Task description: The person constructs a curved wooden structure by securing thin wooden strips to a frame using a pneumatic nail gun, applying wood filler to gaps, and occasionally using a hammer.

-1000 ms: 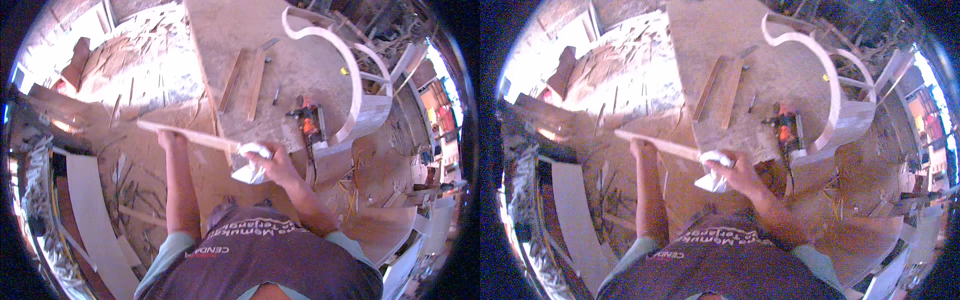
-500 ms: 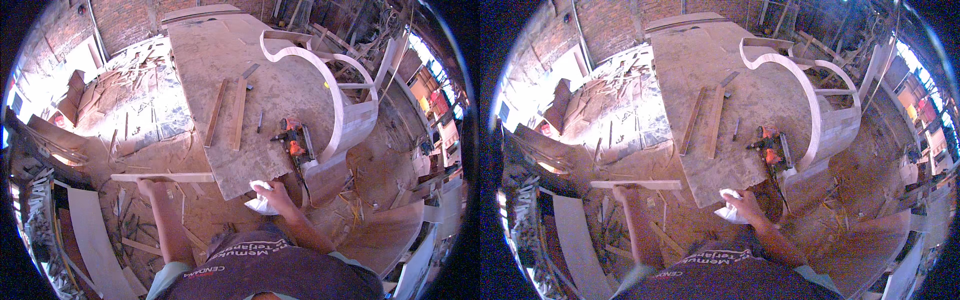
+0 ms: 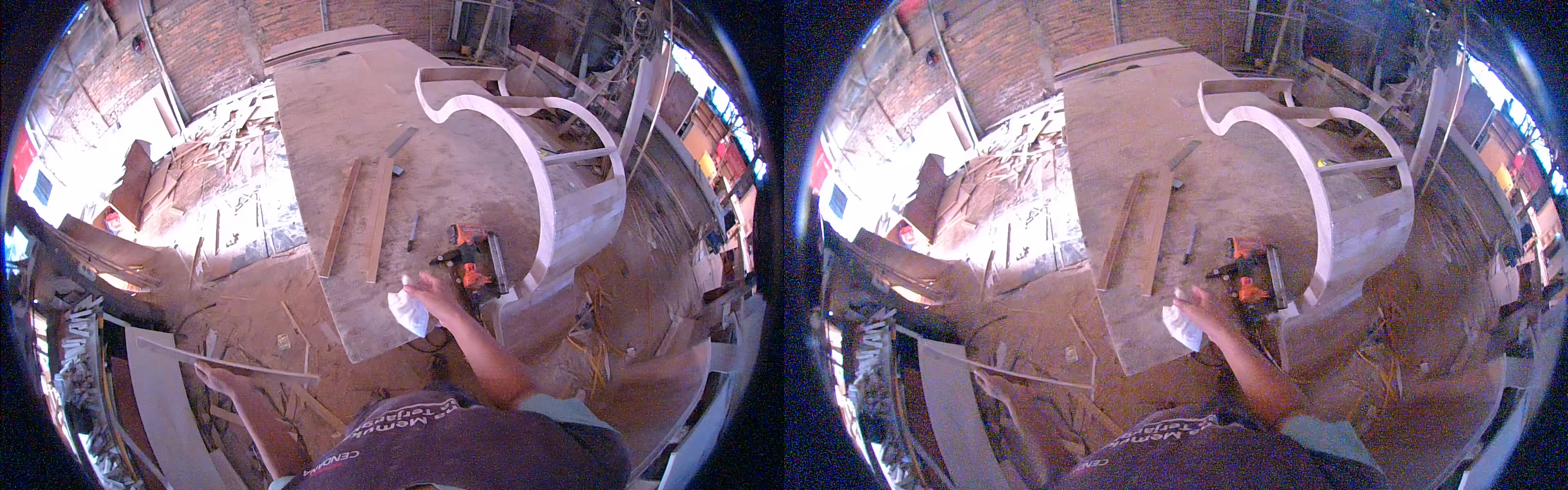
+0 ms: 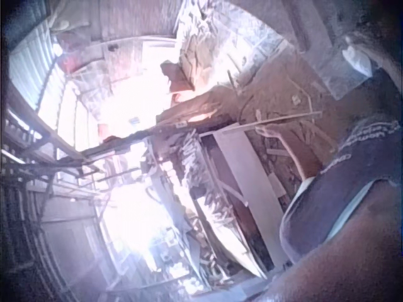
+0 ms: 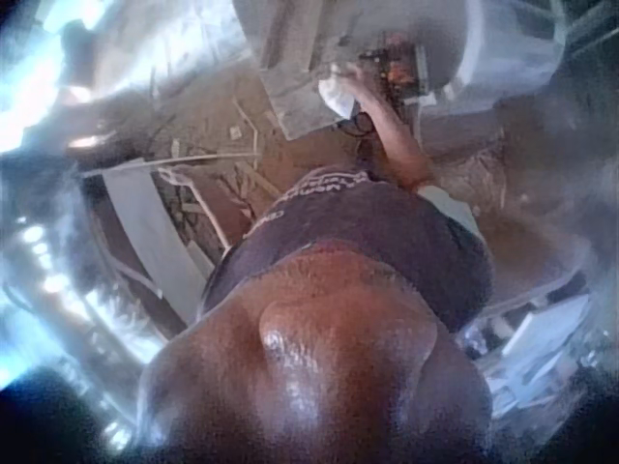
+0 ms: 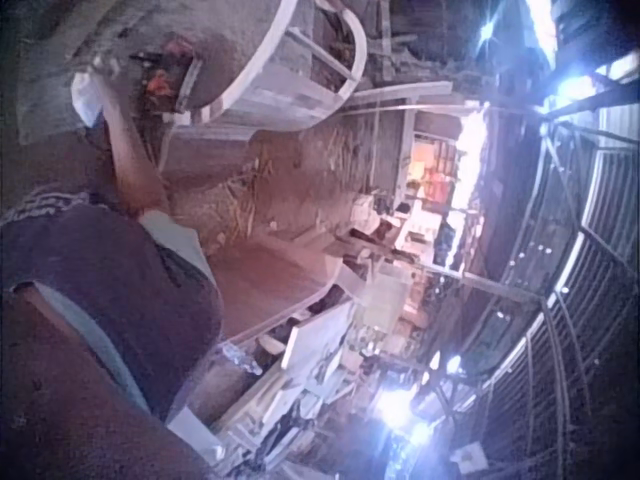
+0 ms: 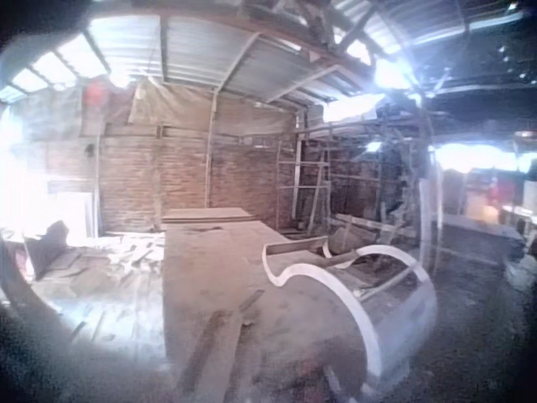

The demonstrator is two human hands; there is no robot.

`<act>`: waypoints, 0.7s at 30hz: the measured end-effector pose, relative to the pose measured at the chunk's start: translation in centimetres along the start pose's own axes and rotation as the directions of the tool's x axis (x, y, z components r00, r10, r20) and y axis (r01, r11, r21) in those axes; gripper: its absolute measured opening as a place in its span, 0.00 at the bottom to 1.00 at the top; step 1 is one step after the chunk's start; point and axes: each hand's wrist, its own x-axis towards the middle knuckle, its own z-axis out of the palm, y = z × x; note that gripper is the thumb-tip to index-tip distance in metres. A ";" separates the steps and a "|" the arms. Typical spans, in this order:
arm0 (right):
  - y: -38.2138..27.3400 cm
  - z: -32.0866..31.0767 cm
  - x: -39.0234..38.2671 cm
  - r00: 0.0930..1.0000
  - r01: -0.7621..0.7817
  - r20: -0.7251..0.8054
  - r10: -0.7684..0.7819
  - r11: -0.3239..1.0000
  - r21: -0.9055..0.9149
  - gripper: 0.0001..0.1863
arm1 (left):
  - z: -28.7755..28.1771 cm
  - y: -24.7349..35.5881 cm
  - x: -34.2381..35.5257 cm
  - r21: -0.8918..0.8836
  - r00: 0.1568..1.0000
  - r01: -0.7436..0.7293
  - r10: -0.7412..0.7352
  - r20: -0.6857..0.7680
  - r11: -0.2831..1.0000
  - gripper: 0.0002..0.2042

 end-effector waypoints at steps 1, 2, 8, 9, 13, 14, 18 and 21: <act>0.0 -0.5 0.3 0.981 0.132 -0.112 -0.161 0.965 -0.226 0.25 | -0.1 -0.1 -0.1 0.019 1.000 -0.011 0.011 0.005 1.000 0.22; 0.0 -0.9 0.4 0.941 0.180 -0.183 -0.285 0.879 -0.442 0.26 | -0.3 -0.2 -0.2 0.032 1.000 -0.023 0.023 0.009 0.999 0.22; 2.5 -2.8 -4.4 0.967 0.120 -0.155 -0.201 0.902 -0.416 0.16 | -0.8 -0.9 0.5 0.081 0.995 -0.063 0.056 0.081 0.995 0.22; 3.3 -2.8 -6.0 0.974 0.069 -0.167 -0.155 0.898 -0.435 0.15 | -0.9 -0.9 0.8 0.031 0.986 -0.044 0.039 0.164 0.999 0.22; 6.5 -2.2 -12.0 0.951 0.120 -0.211 -0.225 0.899 -0.422 0.14 | -0.1 -1.6 1.8 0.296 0.970 -0.186 0.127 0.207 0.937 0.25; 7.1 -2.0 -13.5 0.947 0.080 -0.245 -0.207 0.891 -0.447 0.14 | 0.2 -1.9 2.0 0.295 0.969 -0.159 0.092 0.228 0.942 0.23; 7.8 -1.4 -17.8 0.947 -0.120 -0.320 -0.029 0.893 -0.435 0.13 | 2.2 -2.7 2.0 0.267 0.959 -0.056 -0.023 0.284 0.962 0.19; 7.4 -1.7 -19.7 0.935 -0.148 -0.353 -0.014 0.892 -0.428 0.13 | 3.7 -1.7 0.6 0.309 0.952 -0.006 -0.089 0.292 0.951 0.17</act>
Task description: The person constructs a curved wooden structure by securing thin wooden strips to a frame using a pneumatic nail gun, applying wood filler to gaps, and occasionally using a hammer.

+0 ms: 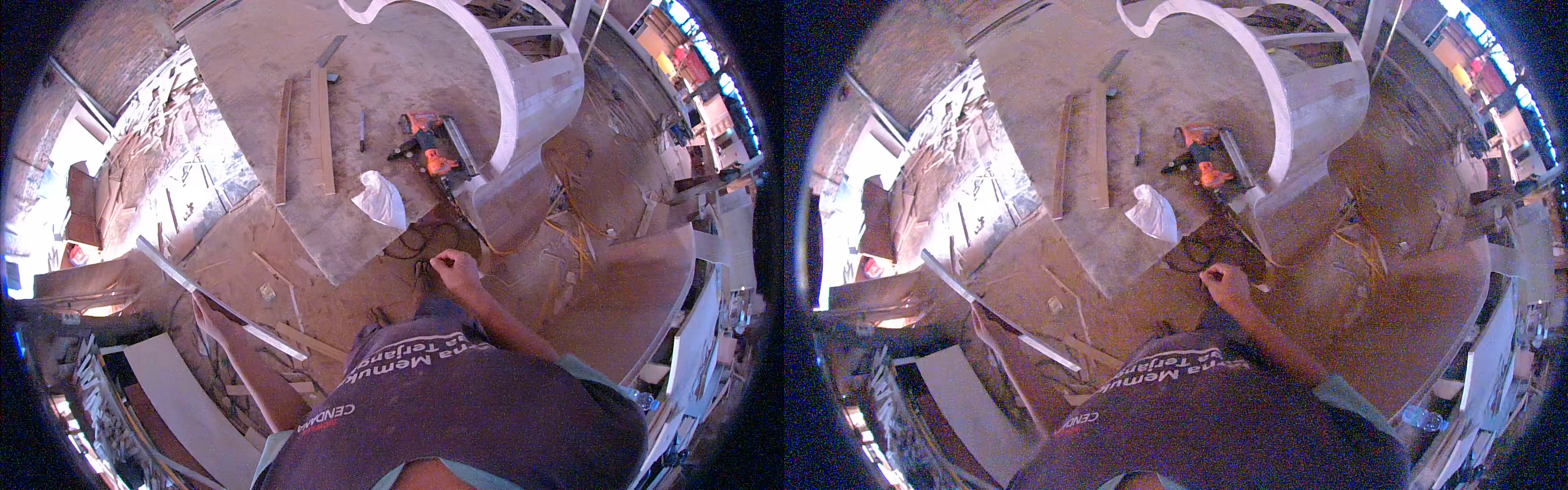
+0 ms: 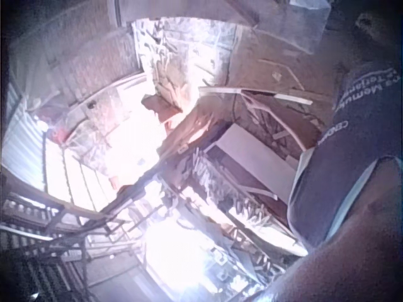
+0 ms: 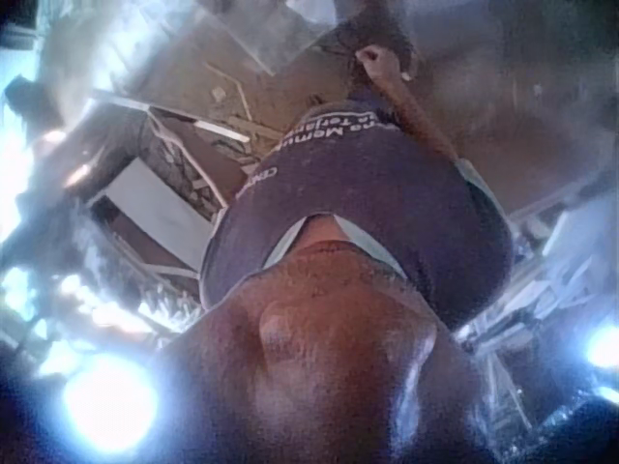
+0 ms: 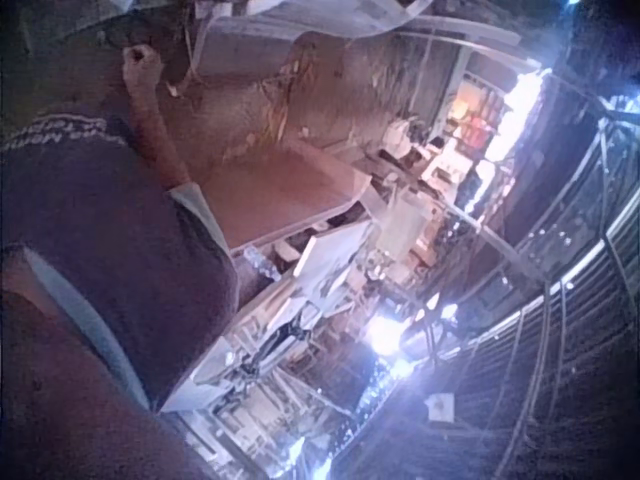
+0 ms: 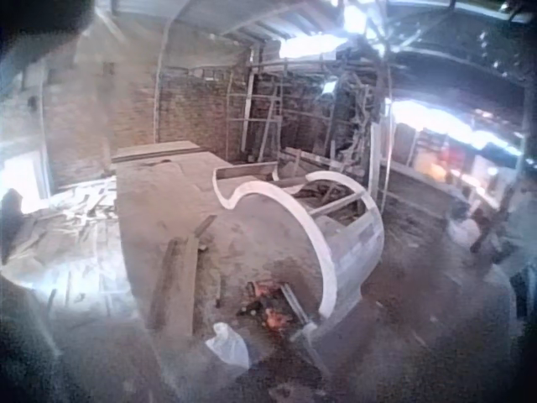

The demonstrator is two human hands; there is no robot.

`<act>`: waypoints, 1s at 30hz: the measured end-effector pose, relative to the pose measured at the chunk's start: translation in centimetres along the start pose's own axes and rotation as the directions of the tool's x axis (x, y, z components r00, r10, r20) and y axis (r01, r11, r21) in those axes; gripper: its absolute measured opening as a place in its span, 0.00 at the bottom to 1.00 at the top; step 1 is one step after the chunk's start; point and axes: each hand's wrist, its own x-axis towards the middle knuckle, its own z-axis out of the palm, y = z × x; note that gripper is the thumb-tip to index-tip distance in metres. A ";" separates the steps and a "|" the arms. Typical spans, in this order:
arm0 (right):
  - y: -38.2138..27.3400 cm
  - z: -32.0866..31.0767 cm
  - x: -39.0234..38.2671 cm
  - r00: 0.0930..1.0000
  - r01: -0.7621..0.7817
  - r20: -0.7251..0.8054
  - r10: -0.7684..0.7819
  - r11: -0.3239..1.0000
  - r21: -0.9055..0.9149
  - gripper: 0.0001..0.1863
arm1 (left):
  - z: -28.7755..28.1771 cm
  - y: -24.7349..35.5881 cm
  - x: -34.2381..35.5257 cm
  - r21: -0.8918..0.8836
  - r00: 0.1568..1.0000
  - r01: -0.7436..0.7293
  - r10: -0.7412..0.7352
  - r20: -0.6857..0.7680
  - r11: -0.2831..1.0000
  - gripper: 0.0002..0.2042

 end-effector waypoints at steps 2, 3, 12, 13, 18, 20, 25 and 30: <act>0.2 -1.0 0.2 0.998 0.011 -0.061 -0.015 0.998 -0.064 0.14 | 1.2 1.8 -1.3 -0.089 0.986 0.024 -0.009 0.164 0.996 0.17; 0.3 -1.6 0.7 0.997 0.014 -0.079 -0.018 0.998 -0.061 0.13 | 1.2 3.1 -2.4 -0.190 0.948 0.046 0.017 0.319 0.981 0.17; -0.6 -5.0 15.0 0.950 0.251 -0.217 -0.226 0.963 0.095 0.10 | 7.8 3.2 -7.6 -0.069 0.989 -0.116 0.121 0.079 0.991 0.18; -1.1 -4.9 17.1 0.926 0.317 -0.231 -0.299 0.948 0.040 0.10 | 7.9 2.9 -8.0 -0.045 0.990 -0.122 0.124 0.064 0.992 0.18; -1.5 -3.6 23.3 0.878 0.345 -0.206 -0.432 0.870 -0.351 0.17 | 9.5 2.4 -10.5 0.055 0.989 -0.146 0.146 -0.008 0.988 0.18; -1.0 -3.5 24.4 0.900 0.360 -0.117 -0.421 0.866 -0.346 0.22 | 10.4 2.4 -11.5 0.087 0.988 -0.147 0.150 -0.025 0.985 0.18; -0.8 -3.1 27.0 0.960 0.279 0.114 -0.255 0.858 -0.432 0.28 | 11.9 2.2 -13.2 0.147 0.988 -0.131 0.141 -0.060 0.980 0.17; -0.9 -3.9 28.3 0.965 0.247 -0.045 -0.259 0.951 -0.184 0.24 | 13.0 1.8 -13.7 0.156 0.989 -0.134 0.141 -0.032 0.979 0.17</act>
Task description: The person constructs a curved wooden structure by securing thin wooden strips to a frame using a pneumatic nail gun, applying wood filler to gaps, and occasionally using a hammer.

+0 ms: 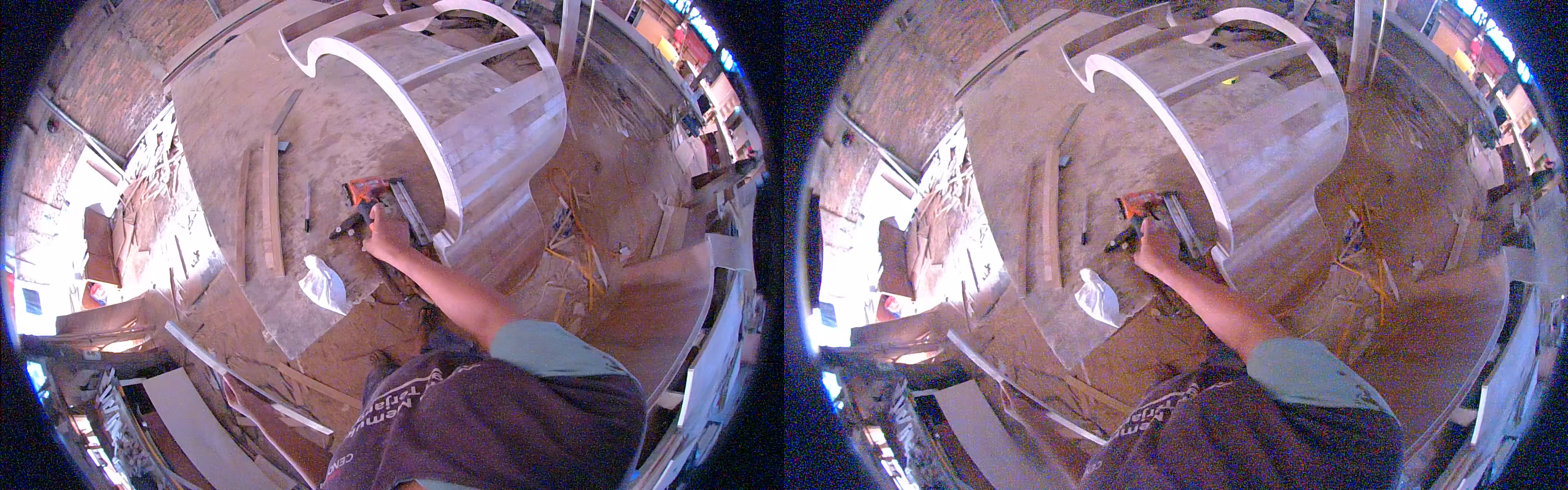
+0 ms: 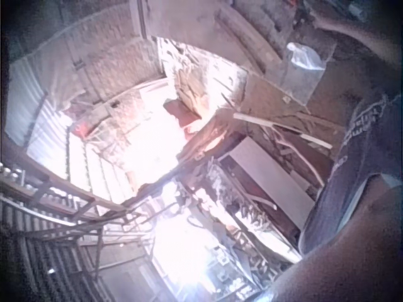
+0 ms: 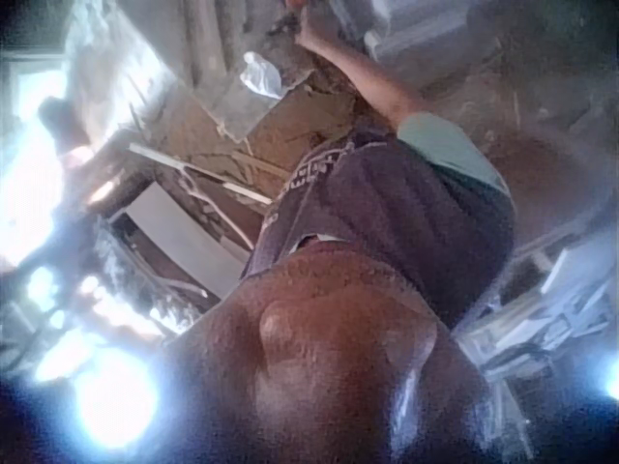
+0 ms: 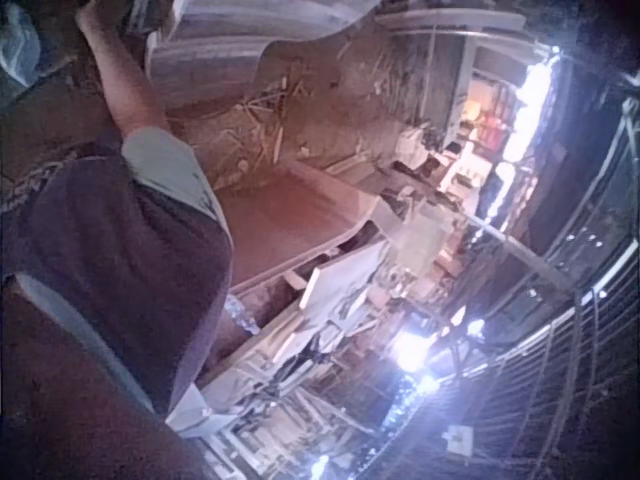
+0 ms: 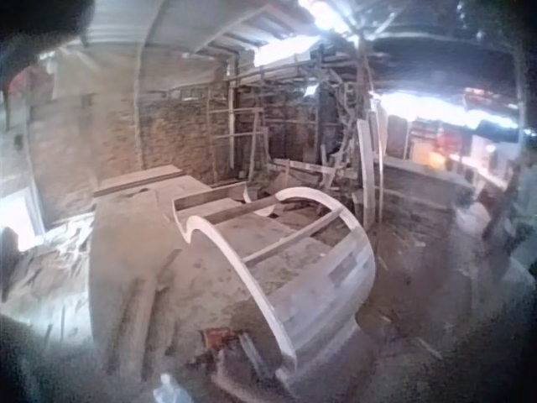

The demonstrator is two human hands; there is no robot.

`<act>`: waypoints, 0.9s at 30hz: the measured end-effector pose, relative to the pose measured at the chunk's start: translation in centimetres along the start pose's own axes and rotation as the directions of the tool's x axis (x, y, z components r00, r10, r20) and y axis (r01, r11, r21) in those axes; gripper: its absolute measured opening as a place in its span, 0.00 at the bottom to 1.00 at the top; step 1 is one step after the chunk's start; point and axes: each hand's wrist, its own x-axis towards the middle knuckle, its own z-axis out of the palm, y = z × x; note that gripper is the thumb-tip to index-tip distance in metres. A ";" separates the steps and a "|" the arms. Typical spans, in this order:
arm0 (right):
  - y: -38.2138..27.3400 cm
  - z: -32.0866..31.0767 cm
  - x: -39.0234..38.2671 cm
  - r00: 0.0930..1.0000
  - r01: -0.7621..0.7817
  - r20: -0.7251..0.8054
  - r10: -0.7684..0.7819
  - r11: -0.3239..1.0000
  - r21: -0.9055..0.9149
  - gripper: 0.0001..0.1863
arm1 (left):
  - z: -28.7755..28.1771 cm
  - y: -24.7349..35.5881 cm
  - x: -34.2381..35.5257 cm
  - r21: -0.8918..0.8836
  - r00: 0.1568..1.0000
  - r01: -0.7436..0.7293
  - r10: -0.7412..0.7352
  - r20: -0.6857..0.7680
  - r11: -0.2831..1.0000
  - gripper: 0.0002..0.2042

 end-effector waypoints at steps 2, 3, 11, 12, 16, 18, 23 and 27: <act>0.4 -1.6 -1.1 0.993 0.060 -0.104 -0.046 0.989 0.133 0.24 | 0.5 0.0 -0.1 0.002 1.000 0.002 -0.002 0.025 1.000 0.17; 0.9 -3.0 -1.6 0.993 0.081 -0.107 -0.056 0.967 0.243 0.24 | 0.8 -0.1 -0.1 0.005 0.999 0.002 -0.002 0.046 1.000 0.17; 3.4 -18.4 -14.9 0.967 0.079 0.198 -0.163 0.924 0.374 0.33 | 3.6 -1.5 1.3 -0.033 0.959 0.016 -0.006 0.285 0.999 0.17; 3.8 -19.9 -16.9 0.958 -0.057 0.283 -0.053 0.929 0.366 0.34 | 3.9 -1.8 1.5 -0.034 0.948 0.027 -0.015 0.317 0.999 0.17; 5.2 -26.0 -25.4 0.908 -0.309 0.364 0.207 0.919 0.247 0.35 | 5.3 -2.1 2.2 0.029 0.882 0.038 -0.047 0.469 0.999 0.17; 5.8 -29.3 -27.9 0.992 -0.045 0.129 0.003 0.943 0.329 0.33 | 6.8 -1.3 2.1 0.047 0.830 0.033 -0.053 0.555 0.998 0.17; 8.3 -36.1 -33.6 0.877 -0.472 -0.067 0.475 0.880 0.056 0.32 | 11.5 2.5 -1.2 0.274 0.754 -0.026 -0.161 0.636 0.961 0.17; 13.9 -39.9 -35.2 0.762 -0.585 -0.280 0.584 0.806 0.091 0.32 | 15.3 6.0 -5.2 0.412 0.679 -0.249 -0.146 0.719 0.876 0.20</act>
